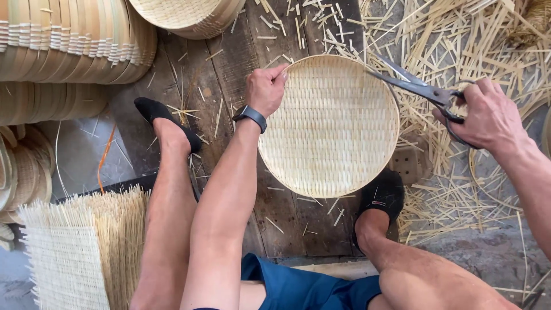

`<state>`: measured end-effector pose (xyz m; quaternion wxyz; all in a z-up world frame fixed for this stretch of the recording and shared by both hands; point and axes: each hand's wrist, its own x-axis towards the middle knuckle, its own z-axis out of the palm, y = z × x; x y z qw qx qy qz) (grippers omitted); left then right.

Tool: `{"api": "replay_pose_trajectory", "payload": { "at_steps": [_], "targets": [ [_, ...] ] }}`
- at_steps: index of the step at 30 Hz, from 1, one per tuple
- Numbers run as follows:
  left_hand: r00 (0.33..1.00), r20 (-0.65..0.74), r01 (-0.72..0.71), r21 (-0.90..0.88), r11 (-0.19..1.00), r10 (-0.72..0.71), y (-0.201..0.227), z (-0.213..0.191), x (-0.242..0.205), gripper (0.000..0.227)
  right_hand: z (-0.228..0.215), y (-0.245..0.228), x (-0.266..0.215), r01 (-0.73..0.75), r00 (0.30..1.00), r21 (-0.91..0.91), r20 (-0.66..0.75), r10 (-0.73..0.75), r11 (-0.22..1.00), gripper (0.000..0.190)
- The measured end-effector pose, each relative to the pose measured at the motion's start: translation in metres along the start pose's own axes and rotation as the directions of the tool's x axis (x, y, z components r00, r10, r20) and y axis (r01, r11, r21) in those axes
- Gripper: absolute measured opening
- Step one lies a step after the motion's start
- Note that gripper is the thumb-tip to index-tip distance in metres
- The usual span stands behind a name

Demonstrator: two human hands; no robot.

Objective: Trimming excess bamboo strips from a woven tray and assembling it into a circular frame.

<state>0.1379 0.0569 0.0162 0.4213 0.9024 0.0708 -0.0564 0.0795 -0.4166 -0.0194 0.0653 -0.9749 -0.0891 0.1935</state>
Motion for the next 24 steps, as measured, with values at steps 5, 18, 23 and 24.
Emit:
{"api": "replay_pose_trajectory", "payload": {
  "at_steps": [5,18,23,24],
  "targets": [
    [0.999,0.007,-0.031,-0.02,0.999,0.031,-0.004,0.005,0.004,0.026,-0.016,-0.034,0.028,0.004,1.0,-0.094,0.021,-0.002,0.996,0.071],
    [0.998,0.021,0.053,-0.074,0.996,-0.051,-0.004,-0.004,-0.004,0.028,0.016,-0.017,0.042,-0.092,0.994,-0.048,0.059,0.095,0.995,0.049],
    [0.977,-0.109,0.171,-0.133,0.976,-0.186,-0.052,0.0,-0.047,0.03,0.056,0.004,0.031,-0.417,0.908,0.199,0.045,0.417,0.887,0.066],
    [0.963,-0.138,0.195,-0.23,0.954,-0.23,-0.069,0.006,-0.058,0.031,0.067,0.011,0.027,-0.564,0.825,0.185,0.121,0.551,0.805,0.071]
  ]
}}
